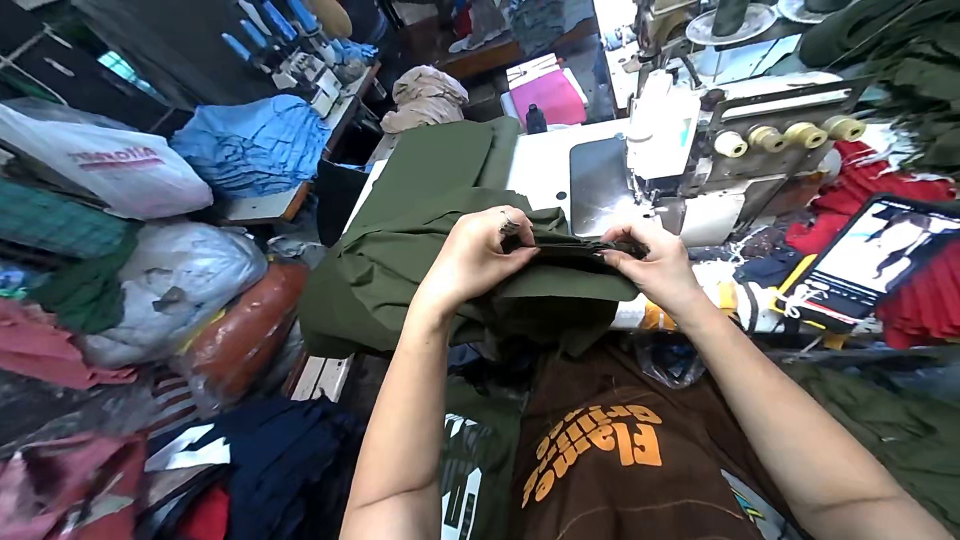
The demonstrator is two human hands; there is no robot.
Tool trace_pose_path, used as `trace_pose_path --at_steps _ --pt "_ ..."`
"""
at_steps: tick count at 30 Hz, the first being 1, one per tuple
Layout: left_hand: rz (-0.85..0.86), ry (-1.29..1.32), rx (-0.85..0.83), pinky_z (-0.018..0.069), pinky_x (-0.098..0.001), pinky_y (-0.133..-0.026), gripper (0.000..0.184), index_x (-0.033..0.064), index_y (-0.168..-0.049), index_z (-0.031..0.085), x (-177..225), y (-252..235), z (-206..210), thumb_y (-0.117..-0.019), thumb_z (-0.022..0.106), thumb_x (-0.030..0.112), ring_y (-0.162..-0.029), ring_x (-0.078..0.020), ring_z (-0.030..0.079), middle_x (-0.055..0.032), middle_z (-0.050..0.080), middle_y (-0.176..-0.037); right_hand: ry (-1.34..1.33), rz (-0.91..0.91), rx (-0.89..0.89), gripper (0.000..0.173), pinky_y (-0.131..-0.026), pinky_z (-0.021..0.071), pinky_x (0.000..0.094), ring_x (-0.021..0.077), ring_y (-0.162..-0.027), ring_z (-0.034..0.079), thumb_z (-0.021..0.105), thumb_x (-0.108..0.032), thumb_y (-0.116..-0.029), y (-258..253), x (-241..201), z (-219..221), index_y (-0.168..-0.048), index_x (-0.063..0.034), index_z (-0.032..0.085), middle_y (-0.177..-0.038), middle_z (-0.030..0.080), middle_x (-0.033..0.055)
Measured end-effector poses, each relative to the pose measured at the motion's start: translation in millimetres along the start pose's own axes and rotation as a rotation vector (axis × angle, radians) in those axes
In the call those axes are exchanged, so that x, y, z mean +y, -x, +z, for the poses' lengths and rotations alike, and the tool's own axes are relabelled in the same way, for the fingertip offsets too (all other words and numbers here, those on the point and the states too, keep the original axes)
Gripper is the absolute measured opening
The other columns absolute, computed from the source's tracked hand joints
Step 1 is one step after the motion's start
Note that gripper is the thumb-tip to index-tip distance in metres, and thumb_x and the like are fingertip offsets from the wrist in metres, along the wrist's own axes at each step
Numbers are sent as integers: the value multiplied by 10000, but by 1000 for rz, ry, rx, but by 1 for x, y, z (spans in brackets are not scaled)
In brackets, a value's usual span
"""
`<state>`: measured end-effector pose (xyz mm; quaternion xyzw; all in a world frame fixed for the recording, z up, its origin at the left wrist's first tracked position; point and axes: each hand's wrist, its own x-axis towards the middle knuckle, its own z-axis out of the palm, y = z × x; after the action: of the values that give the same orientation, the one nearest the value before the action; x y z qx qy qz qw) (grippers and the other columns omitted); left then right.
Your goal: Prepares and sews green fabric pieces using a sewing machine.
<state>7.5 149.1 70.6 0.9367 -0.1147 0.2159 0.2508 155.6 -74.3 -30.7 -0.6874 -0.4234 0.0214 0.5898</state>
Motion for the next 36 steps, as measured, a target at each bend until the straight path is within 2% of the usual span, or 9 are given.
trace_pose_path --at_steps 5,9,12,14,20,22,25,31,36 --pt "-5 -95 -22 579 -295 -806 90 34 -938 727 3 -7 5 -861 760 64 -863 -109 692 -68 734 -957 108 25 75 132 -774 560 330 112 -825 658 801 -141 -873 3 6 -1 -935 -61 716 -893 695 52" --pt "-48 -429 -5 582 -469 -745 212 55 -1153 730 16 -18 15 -950 711 110 -852 -287 708 -138 712 -1002 231 8 115 142 -786 563 409 181 -842 684 757 -183 -925 4 14 0 -979 -52 742 -915 717 81" --pt "-126 -550 87 535 -524 -781 112 49 -1022 744 17 -38 34 -956 708 132 -907 -360 664 -162 676 -973 313 43 123 203 -812 570 479 241 -902 710 717 -242 -965 5 19 -3 -1034 -57 762 -970 735 109" --pt "-235 -469 175 475 -583 -898 114 64 -985 758 3 -63 54 -946 712 161 -1019 -358 653 -140 707 -1000 286 146 131 227 -821 556 516 258 -917 698 703 -259 -975 8 26 -7 -1061 -57 760 -986 726 118" --pt "-656 -40 140 417 -600 -1041 194 102 -1089 726 -19 -115 145 -1018 572 195 -1100 -273 663 -88 731 -1085 128 369 138 232 -813 557 379 119 -855 672 644 -283 -995 29 59 -27 -1035 -77 741 -923 718 49" --pt "-608 -42 151 422 -634 -974 155 115 -1100 695 -10 -106 163 -1004 616 207 -1039 -322 652 -111 710 -1036 31 415 121 203 -782 543 258 28 -819 645 653 -264 -986 43 64 -34 -1013 -78 730 -888 702 -1" --pt "-557 7 164 459 -623 -887 275 124 -1170 641 0 -94 167 -916 729 179 -920 -310 649 -98 685 -936 -129 452 129 149 -766 538 205 0 -798 639 676 -192 -964 62 63 -39 -998 -55 722 -861 697 -24" --pt "-745 -55 35 425 -600 -1025 330 45 -1186 658 -21 -133 168 -921 681 240 -1115 -314 639 -145 692 -1123 -262 465 191 111 -736 550 168 -13 -773 647 680 -144 -963 51 54 -37 -998 -42 707 -845 694 -34" --pt "-717 26 92 461 -556 -1009 465 12 -1267 594 -46 -150 172 -907 733 271 -1081 -304 656 -167 693 -1114 -213 412 238 94 -705 530 146 -28 -746 626 680 -133 -959 39 58 -28 -976 -46 712 -822 683 -37"
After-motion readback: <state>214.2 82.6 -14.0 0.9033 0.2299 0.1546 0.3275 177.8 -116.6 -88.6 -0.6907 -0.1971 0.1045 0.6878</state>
